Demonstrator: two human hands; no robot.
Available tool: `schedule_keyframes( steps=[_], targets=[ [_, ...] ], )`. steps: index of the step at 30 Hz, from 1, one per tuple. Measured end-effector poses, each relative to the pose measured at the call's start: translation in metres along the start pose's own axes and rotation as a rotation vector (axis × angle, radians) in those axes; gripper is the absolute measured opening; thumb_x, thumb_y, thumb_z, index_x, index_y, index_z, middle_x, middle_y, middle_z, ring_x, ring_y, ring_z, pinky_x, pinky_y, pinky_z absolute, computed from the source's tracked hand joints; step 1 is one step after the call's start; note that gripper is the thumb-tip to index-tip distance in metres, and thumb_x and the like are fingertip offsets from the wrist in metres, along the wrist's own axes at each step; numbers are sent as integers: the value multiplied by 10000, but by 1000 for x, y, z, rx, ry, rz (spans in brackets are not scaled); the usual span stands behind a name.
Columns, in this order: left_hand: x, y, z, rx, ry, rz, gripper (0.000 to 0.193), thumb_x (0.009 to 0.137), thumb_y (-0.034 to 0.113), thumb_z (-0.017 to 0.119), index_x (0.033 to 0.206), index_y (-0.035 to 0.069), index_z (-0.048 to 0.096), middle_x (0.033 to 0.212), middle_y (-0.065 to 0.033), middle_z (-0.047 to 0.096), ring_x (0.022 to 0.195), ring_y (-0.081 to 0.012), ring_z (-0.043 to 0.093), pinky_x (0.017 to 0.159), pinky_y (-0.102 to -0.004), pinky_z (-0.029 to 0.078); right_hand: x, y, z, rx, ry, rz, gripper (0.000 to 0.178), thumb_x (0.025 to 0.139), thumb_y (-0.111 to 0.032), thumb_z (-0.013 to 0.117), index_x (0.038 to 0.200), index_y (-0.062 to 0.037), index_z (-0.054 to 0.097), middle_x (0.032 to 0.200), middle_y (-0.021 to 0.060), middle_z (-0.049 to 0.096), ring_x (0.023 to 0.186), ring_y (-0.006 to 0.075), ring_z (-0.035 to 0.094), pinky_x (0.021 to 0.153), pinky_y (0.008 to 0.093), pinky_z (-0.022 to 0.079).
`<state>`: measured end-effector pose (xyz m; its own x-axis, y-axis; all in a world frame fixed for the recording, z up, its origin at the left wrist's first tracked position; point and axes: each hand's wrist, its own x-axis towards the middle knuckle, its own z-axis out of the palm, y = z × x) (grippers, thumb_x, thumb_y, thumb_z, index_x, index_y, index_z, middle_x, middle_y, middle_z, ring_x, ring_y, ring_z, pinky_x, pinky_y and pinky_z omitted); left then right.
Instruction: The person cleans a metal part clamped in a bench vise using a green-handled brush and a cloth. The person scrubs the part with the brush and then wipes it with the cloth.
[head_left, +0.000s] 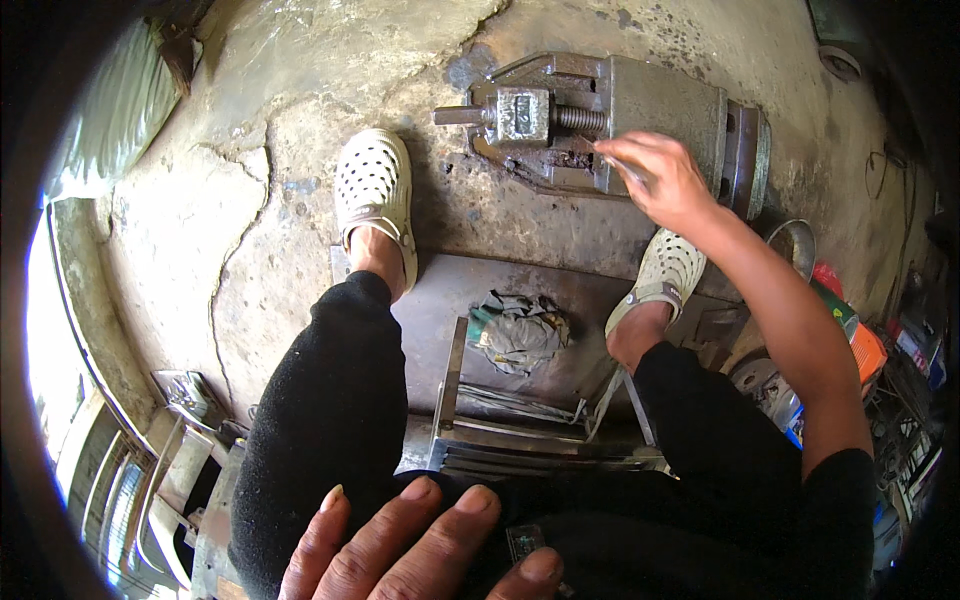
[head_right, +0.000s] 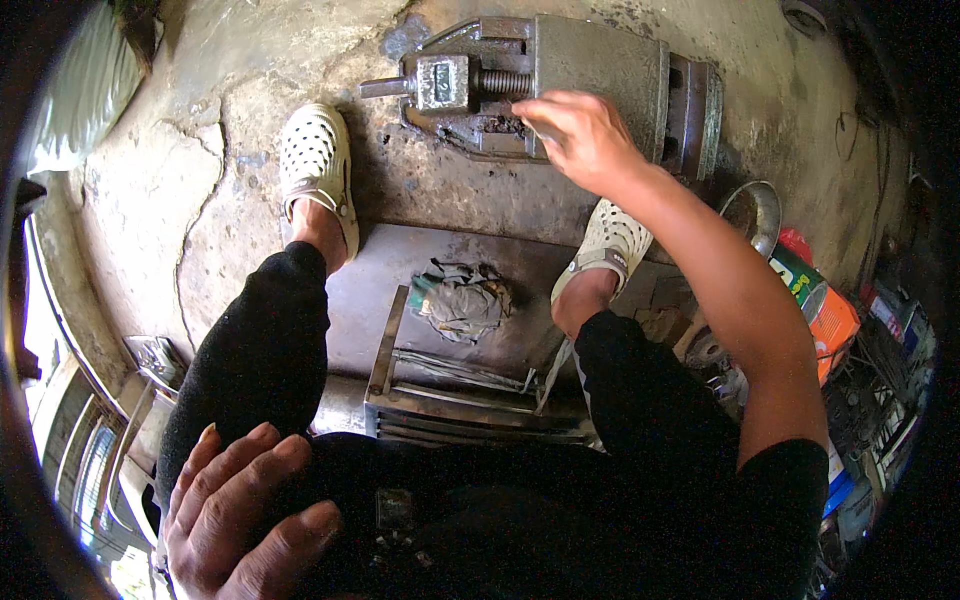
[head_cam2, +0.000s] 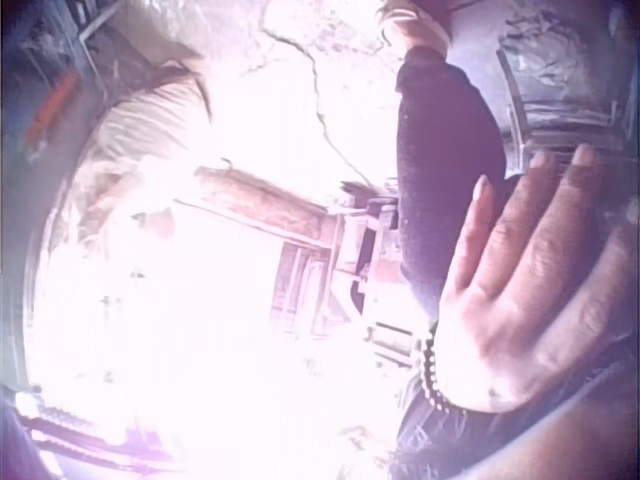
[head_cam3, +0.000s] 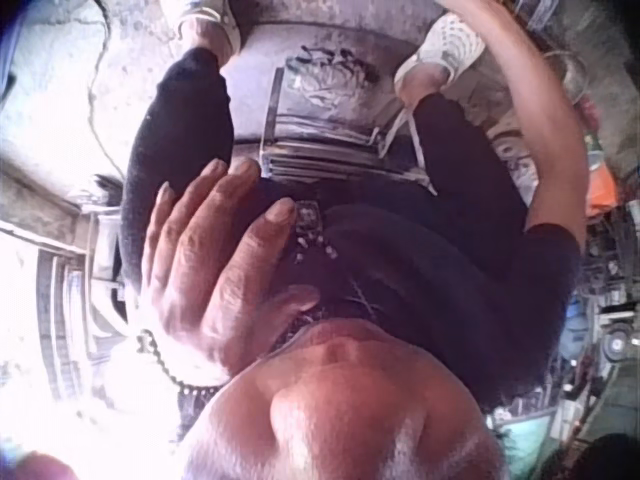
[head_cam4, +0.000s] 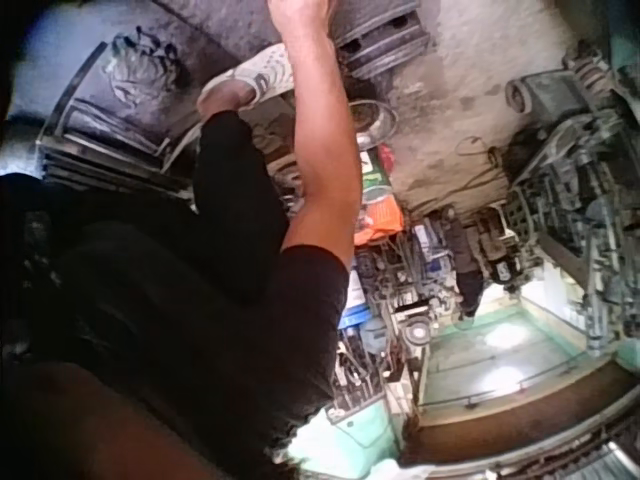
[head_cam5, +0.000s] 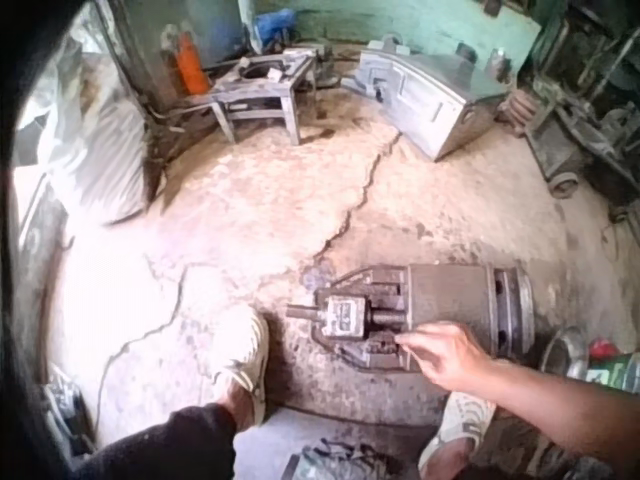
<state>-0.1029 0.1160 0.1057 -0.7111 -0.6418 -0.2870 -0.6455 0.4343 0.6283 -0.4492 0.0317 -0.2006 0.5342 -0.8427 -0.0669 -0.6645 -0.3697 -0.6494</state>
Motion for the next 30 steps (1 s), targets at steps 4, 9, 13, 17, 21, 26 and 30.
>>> schedule_keyframes(
  steps=[4,9,13,17,21,26,30],
  targets=[
    [-2,-3,-2,-8,-13,-6,488,940,455,619,1274,100,648,1240,-216,661,1129,-398,656,999,-542,467,-5,0,-7,30,36,-65,421,761,15,723,1172,-72,686,1119,147,708,976,356,682,881,433,557],
    [-3,-4,-3,-1,-47,5,486,938,448,624,1278,102,645,1243,-214,659,1132,-396,655,1003,-542,464,3,-2,-2,-109,15,-85,472,711,37,744,1163,-86,688,1120,132,708,996,343,678,902,423,559],
    [-3,-4,0,-5,26,22,487,937,444,627,1281,100,641,1240,-215,660,1131,-397,656,1003,-542,465,5,-3,0,-28,10,-28,463,717,58,717,1159,-74,688,1100,141,706,980,346,671,914,419,550],
    [-1,-4,0,-6,9,12,491,936,449,627,1277,95,641,1238,-218,659,1130,-400,655,1000,-543,468,7,3,-3,-38,33,-71,371,767,43,685,1126,-52,691,1070,155,708,953,353,672,894,429,547],
    [1,-2,-2,5,-22,14,491,937,452,627,1269,91,645,1240,-221,656,1128,-401,655,993,-547,473,11,9,-6,14,-10,-75,350,787,44,674,1124,-50,692,1055,151,709,954,349,672,890,428,547],
    [3,-3,-3,-14,-13,6,489,938,444,631,1266,81,646,1246,-235,648,1124,-410,654,984,-555,477,11,10,-8,46,-29,-84,438,738,123,650,1150,-24,681,1104,160,705,1025,346,674,900,415,549],
    [4,-3,-4,-16,-40,5,493,934,438,639,1262,70,642,1252,-245,641,1121,-420,652,984,-561,475,9,6,-6,-13,-45,-123,400,766,82,661,1147,-41,680,1089,162,702,1008,344,671,898,416,553]
  ],
)
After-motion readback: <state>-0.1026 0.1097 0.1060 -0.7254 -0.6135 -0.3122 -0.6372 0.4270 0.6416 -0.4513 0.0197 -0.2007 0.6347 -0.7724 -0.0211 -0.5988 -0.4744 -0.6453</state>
